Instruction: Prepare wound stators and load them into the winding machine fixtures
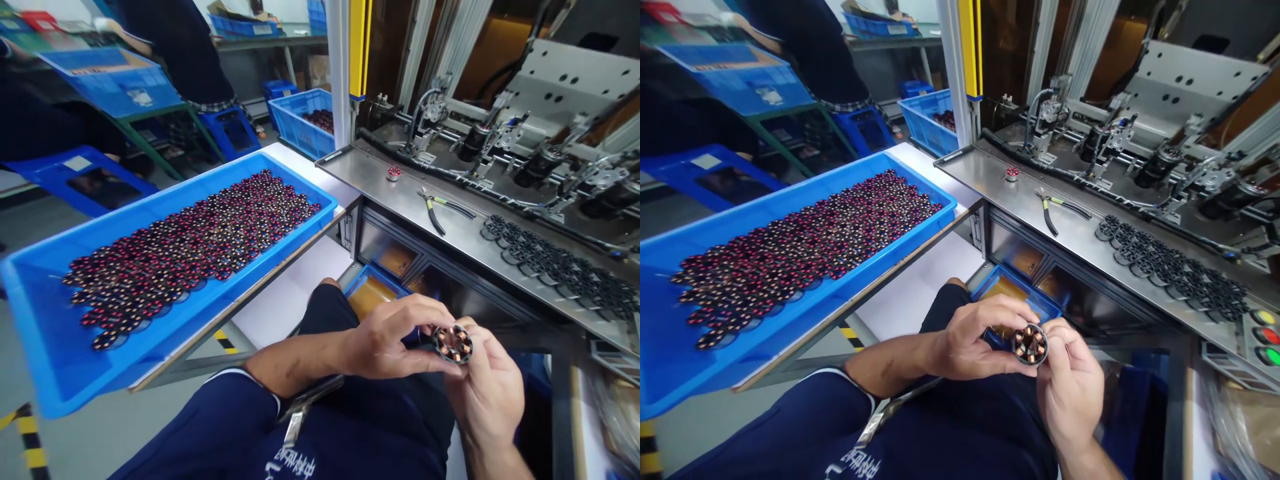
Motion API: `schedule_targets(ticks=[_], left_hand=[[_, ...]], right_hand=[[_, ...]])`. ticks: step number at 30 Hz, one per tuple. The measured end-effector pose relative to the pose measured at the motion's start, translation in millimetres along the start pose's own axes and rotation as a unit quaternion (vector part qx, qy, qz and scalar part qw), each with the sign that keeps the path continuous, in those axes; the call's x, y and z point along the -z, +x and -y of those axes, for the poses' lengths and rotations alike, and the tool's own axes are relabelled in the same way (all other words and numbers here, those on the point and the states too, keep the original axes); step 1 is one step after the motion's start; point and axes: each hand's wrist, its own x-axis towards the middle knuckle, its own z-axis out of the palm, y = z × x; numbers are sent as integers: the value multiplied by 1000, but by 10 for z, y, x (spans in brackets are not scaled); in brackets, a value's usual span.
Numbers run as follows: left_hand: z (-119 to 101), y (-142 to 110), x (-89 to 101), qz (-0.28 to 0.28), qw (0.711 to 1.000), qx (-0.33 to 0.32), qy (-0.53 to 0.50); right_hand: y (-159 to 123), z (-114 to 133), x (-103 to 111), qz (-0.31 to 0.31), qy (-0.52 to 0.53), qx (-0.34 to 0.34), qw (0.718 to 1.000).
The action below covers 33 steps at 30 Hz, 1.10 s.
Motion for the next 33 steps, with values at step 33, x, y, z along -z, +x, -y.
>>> schedule_targets(ticks=[33], left_hand=[[7, 25, -17, 64, 672, 515, -528]], right_hand=[[256, 397, 369, 190, -372, 380, 826]])
